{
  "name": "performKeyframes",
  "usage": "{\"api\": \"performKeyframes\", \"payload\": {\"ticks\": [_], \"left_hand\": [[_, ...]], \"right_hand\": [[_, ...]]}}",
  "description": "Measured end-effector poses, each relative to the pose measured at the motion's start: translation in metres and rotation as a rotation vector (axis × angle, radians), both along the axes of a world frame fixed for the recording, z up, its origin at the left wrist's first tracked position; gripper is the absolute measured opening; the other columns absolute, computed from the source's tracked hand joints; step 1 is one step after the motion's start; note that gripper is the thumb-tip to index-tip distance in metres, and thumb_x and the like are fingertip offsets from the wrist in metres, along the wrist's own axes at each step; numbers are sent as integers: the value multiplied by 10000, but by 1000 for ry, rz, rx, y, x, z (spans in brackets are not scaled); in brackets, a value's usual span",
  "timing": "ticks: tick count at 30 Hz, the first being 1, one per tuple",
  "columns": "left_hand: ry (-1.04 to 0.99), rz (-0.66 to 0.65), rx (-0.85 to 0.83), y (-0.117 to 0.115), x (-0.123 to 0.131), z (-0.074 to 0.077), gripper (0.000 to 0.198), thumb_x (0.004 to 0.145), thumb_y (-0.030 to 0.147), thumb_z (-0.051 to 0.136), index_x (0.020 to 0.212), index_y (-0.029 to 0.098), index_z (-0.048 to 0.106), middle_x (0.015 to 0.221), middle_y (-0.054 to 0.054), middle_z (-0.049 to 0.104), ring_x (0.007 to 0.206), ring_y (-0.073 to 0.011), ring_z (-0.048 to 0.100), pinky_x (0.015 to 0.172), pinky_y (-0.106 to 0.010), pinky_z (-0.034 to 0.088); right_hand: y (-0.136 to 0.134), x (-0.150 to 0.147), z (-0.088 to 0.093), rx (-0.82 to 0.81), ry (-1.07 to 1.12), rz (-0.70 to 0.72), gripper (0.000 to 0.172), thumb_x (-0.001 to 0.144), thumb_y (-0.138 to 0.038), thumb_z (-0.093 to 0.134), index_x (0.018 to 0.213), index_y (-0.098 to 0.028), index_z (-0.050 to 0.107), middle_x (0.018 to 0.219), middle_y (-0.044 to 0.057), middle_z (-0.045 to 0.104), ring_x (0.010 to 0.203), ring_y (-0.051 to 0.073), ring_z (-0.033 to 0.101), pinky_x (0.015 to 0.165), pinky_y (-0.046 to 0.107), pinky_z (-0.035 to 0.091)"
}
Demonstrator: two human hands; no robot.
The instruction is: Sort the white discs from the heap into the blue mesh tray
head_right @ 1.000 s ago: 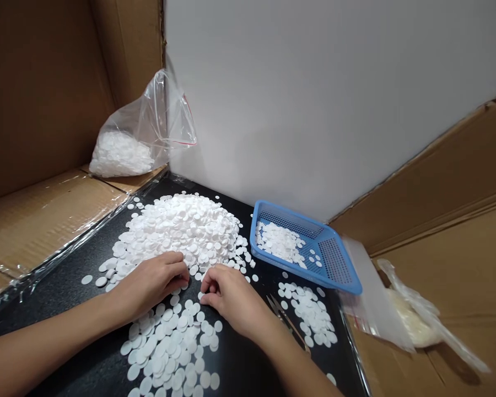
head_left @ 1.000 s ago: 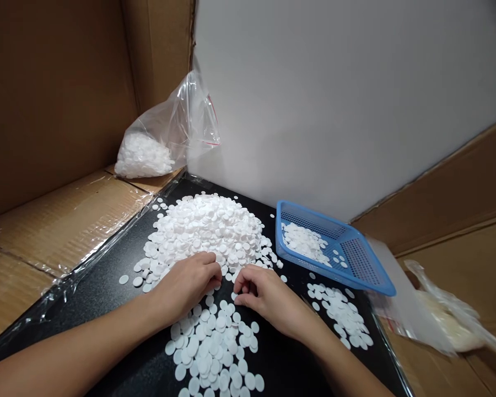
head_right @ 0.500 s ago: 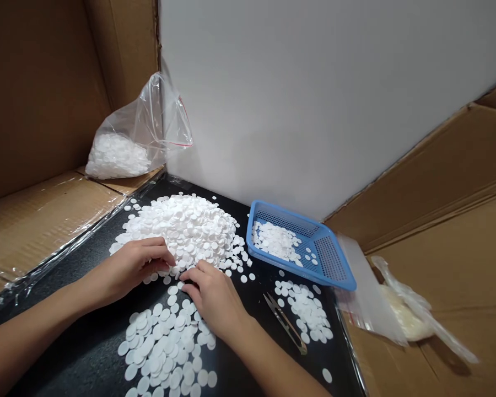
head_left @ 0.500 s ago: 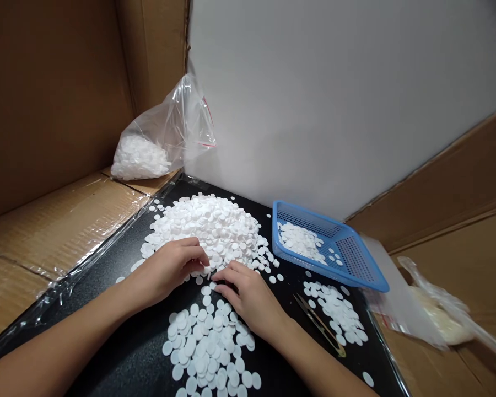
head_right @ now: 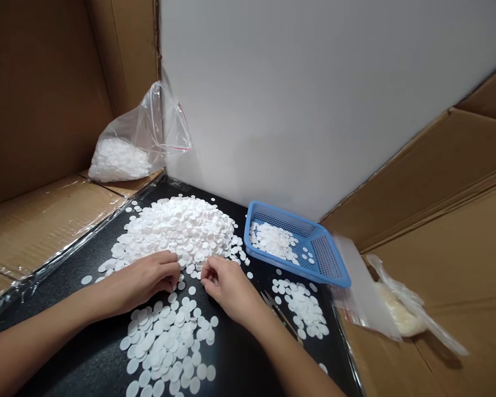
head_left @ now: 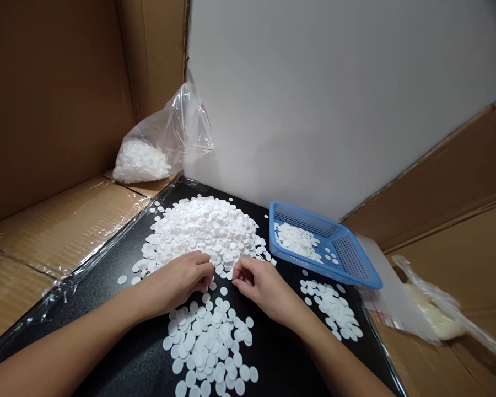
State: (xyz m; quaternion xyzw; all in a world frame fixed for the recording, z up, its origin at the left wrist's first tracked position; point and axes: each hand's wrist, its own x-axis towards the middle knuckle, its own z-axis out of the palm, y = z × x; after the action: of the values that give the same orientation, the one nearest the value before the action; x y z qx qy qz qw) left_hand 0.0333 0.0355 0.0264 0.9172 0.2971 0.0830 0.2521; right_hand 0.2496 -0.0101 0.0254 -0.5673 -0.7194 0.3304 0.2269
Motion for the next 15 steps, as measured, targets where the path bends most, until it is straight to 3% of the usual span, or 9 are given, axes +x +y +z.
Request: {"api": "performKeyframes", "payload": {"ticks": [4,8,13,15], "left_hand": [[-75,51,-39,0,-3,5,154,876,63,505,801,183,568,853,-15,599,781,-164,561,685,-252,408],[-122,58,-64,1,-10,11,140,872,93,554,789,191,609,792,7,627,720,-145,566,648,-232,397],[-78,-161,-218,1,-14,12,154,874,122,620,799,209,722,824,-13,690,762,-154,646,680,-222,443],[-69,-184,-265,3,-14,14,173,887,123,611,807,210,738,833,-17,702,769,-153,659,688,-218,456]], "right_hand": [[-3,-1,0,12,-55,43,162,841,-53,646,805,-209,673,839,-5,640,774,153,585,682,258,435],[-7,-7,-4,8,-99,31,149,831,-68,691,784,-209,690,857,3,645,781,159,594,684,265,444],[-9,-9,-5,-46,-43,99,154,826,-82,697,741,-210,684,809,-7,652,737,152,608,640,249,444],[-9,-12,-5,-7,-38,97,151,856,-86,667,765,-206,671,816,-3,653,755,155,612,658,252,449]]}}
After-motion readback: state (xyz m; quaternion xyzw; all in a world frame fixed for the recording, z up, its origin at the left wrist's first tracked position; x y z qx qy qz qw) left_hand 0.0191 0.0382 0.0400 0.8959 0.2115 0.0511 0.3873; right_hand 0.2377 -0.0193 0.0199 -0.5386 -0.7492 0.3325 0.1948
